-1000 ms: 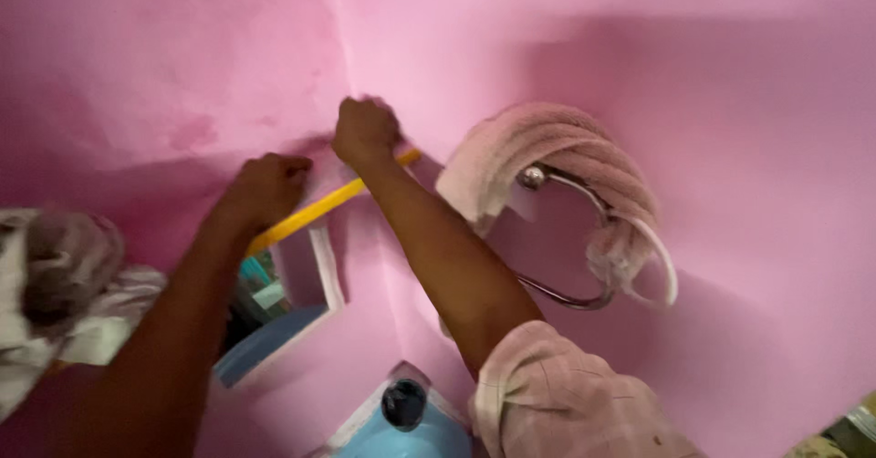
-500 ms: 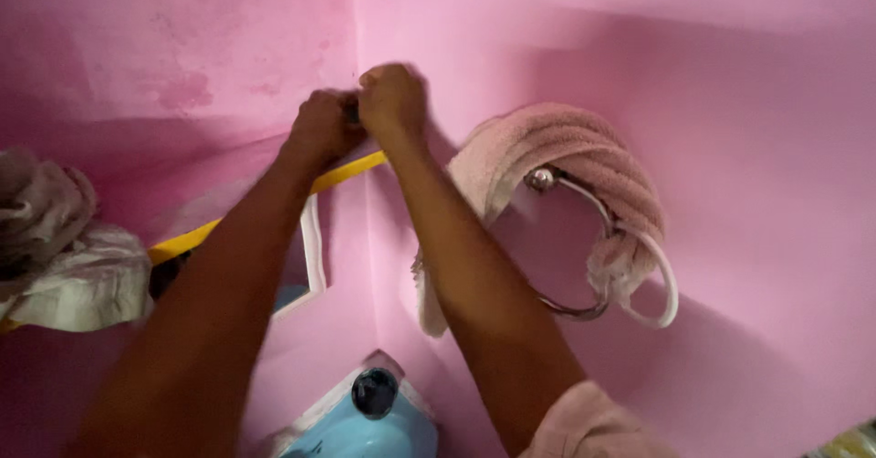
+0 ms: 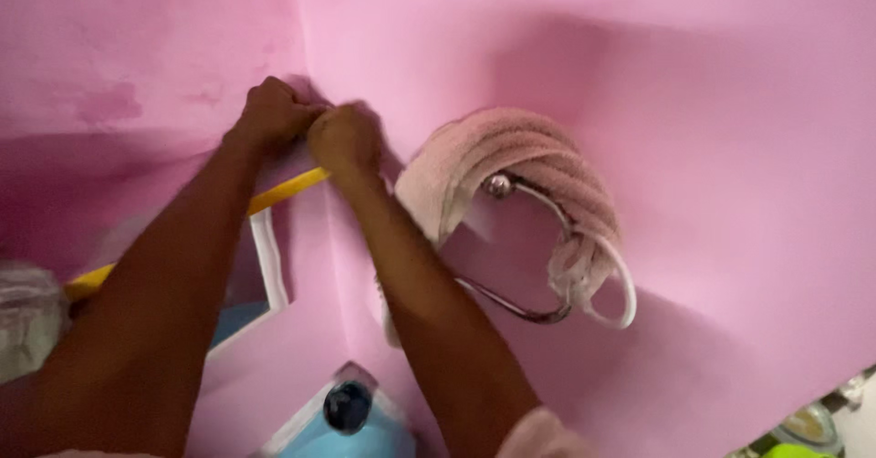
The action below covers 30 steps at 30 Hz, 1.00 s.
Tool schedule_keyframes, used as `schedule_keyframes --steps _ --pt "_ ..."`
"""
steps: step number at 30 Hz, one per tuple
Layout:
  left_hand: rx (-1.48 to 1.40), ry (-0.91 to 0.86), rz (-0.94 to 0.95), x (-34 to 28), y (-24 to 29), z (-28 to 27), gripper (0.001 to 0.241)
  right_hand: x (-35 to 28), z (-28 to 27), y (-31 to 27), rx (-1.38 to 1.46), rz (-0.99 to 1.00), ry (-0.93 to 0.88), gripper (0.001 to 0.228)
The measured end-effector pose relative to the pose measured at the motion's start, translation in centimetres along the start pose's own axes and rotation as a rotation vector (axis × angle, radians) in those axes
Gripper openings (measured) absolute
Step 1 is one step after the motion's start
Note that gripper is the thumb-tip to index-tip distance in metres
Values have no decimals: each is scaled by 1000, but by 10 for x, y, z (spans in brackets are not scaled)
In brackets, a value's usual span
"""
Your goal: The person scrubs a pink wall above a small shelf using a green sponge, then wipes the area with a white cloth. They rinse the cloth in a blue sink and continue scrubbing and wiping the wall and shelf.
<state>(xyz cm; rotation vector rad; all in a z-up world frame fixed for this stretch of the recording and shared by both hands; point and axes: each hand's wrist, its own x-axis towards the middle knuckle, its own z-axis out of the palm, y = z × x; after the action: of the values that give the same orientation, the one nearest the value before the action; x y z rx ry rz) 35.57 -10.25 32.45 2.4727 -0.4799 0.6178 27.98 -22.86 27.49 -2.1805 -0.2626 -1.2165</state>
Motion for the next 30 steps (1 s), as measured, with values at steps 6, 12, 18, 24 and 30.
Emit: schedule_keyframes --steps 6,12,18,24,30 --pt "265 -110 285 42 -51 17 43 4 15 -7 98 94 276 15" --pt "437 80 394 8 -53 28 28 -6 -6 -7 221 30 467 14" --pt "485 54 441 -5 -51 21 29 -13 -6 -17 230 149 428 18" --pt "406 51 438 11 -36 10 32 -11 -17 -23 258 82 396 31" --pt "341 -64 414 12 -27 1 35 -22 -25 -27 325 97 527 29"
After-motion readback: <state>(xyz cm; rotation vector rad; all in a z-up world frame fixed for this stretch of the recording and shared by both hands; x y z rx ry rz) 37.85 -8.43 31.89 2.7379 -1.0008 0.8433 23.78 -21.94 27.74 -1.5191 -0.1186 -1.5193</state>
